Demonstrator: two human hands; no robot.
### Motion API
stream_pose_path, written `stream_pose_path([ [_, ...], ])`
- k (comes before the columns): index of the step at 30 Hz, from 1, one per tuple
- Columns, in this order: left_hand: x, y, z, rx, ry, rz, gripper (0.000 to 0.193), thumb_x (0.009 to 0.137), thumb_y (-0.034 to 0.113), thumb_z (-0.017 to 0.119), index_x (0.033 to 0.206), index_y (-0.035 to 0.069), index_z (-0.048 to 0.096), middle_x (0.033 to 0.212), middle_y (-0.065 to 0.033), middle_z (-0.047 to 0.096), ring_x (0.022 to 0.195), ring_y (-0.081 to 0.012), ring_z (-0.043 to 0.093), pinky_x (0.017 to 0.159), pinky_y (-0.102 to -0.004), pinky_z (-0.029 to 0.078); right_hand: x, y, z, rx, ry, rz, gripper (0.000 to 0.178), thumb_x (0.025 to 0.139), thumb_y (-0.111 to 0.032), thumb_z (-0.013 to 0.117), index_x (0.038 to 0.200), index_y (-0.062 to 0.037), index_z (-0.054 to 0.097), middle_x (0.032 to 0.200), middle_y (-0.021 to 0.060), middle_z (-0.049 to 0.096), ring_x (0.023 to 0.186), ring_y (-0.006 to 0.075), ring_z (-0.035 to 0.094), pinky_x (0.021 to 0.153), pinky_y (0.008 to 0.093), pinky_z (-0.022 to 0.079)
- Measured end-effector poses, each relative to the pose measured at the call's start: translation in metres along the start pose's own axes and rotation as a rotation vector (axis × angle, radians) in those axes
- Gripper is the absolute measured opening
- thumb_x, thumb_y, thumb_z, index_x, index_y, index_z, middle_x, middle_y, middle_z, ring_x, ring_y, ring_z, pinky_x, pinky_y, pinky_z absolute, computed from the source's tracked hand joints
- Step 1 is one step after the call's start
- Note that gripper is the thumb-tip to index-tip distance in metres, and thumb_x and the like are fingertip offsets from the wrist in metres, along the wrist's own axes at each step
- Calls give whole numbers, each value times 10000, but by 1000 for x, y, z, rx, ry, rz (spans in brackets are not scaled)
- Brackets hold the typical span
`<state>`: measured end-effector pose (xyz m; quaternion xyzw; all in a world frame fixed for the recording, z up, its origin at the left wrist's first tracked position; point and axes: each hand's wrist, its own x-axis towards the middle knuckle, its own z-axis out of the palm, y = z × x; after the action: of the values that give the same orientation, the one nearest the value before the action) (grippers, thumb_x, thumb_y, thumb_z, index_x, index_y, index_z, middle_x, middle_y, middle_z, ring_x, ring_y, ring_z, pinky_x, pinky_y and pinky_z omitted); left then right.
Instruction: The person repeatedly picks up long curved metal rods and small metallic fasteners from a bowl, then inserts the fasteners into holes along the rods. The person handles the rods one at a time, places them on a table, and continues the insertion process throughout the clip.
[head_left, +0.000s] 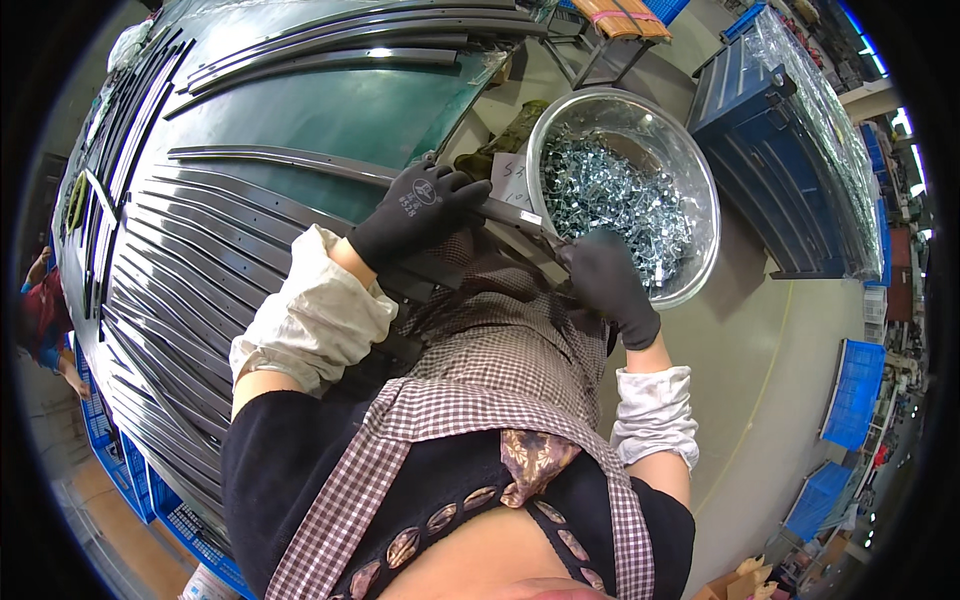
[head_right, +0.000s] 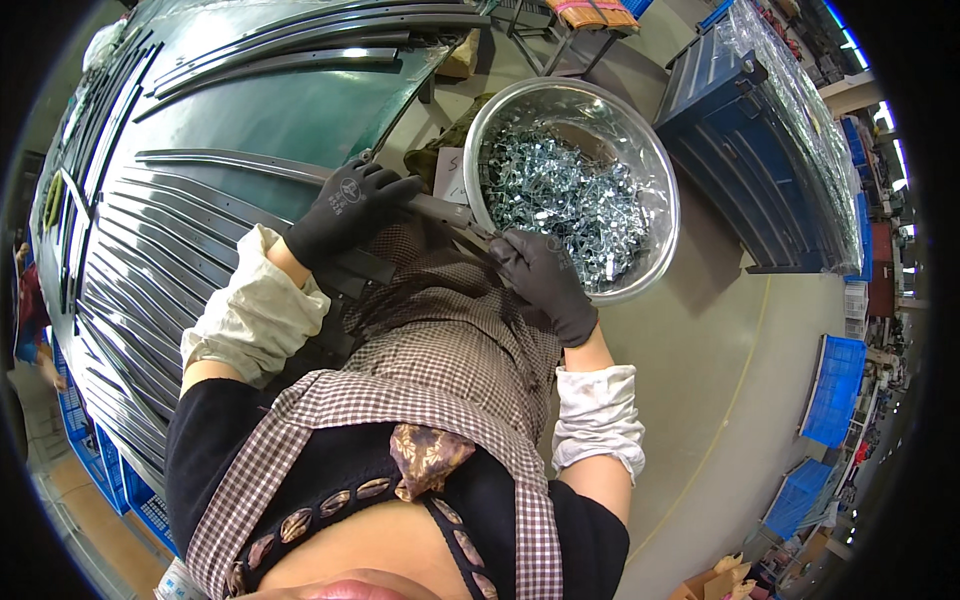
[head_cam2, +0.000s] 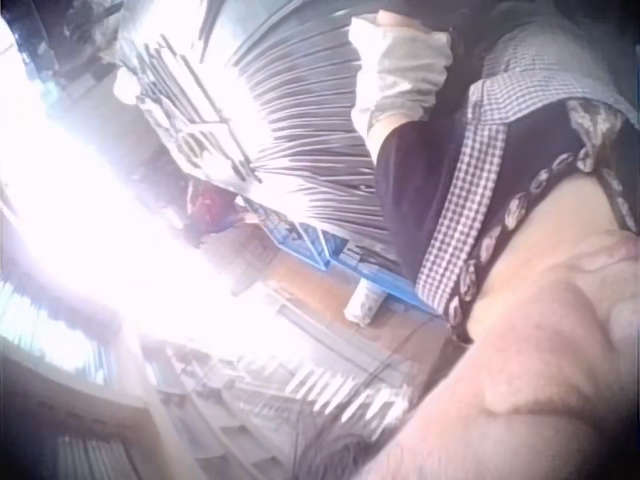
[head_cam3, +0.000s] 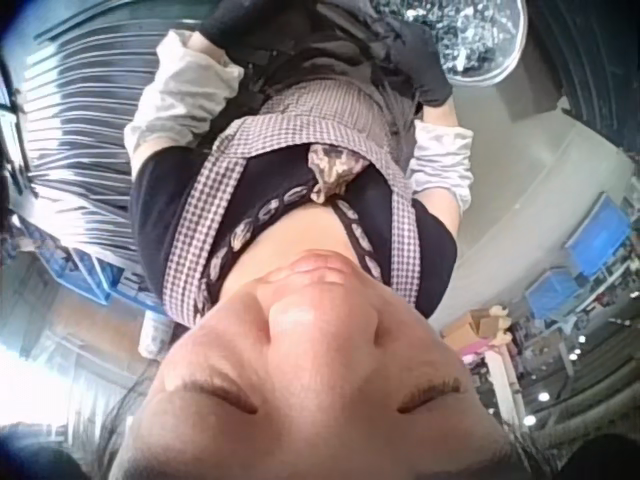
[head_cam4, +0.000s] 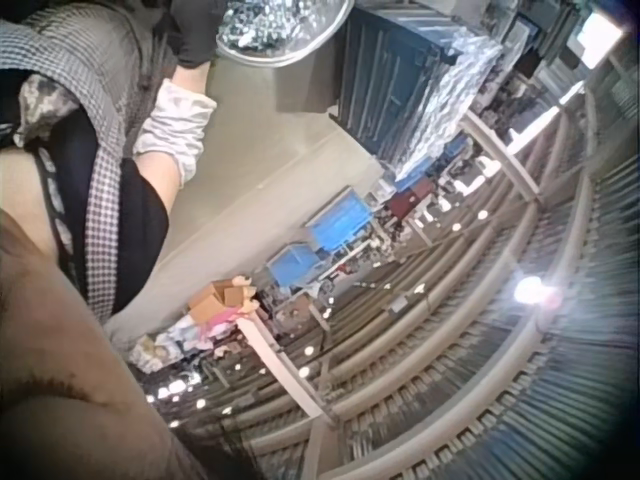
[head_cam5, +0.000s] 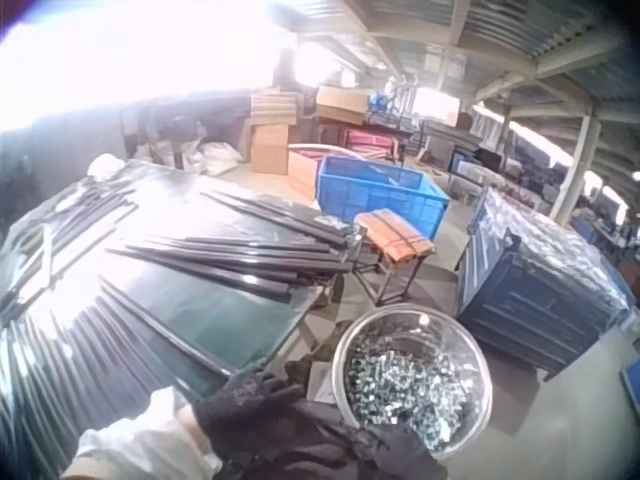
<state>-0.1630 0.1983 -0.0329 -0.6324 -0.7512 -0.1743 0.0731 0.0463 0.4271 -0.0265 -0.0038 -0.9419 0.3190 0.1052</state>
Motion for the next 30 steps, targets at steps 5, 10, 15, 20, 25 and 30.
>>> stream_pose_path([
  [5,-1,-1,0,6,39,7,398,803,242,710,1178,159,607,939,-51,646,898,-276,647,876,-442,495,7,-13,-13,294,-232,405,210,905,-170,621,776,-5,630,696,163,586,687,324,602,634,429,467],
  [10,-1,-1,0,2,39,25,404,807,240,705,1189,158,602,939,-46,639,893,-271,644,864,-420,490,-1,-2,-4,196,-186,228,212,930,-183,593,829,-1,631,698,140,610,653,305,611,626,408,474],
  [15,-4,-2,1,42,12,42,396,821,241,685,1198,155,600,939,-42,628,890,-254,642,830,-403,496,3,-1,-5,96,-123,88,232,985,-221,553,898,-37,664,706,140,614,619,302,604,599,395,484],
  [20,-7,1,9,11,29,103,380,822,246,680,1181,141,611,932,-45,631,825,-248,649,713,-390,513,13,-20,-4,-41,-173,90,198,941,-235,596,906,-53,666,787,174,655,710,372,648,632,452,513],
  [25,-7,3,8,-19,59,118,365,819,247,684,1160,134,620,906,-54,633,758,-260,651,655,-395,516,10,-19,4,-135,-98,48,216,937,-253,605,889,-49,656,772,174,645,706,378,641,637,467,503],
  [30,-3,9,-1,-20,-11,56,372,808,230,708,1161,130,645,938,-54,663,863,-256,664,750,-380,526,-1,-13,-18,16,-135,90,258,954,-272,591,883,-31,650,740,167,623,681,374,617,632,458,472],
])
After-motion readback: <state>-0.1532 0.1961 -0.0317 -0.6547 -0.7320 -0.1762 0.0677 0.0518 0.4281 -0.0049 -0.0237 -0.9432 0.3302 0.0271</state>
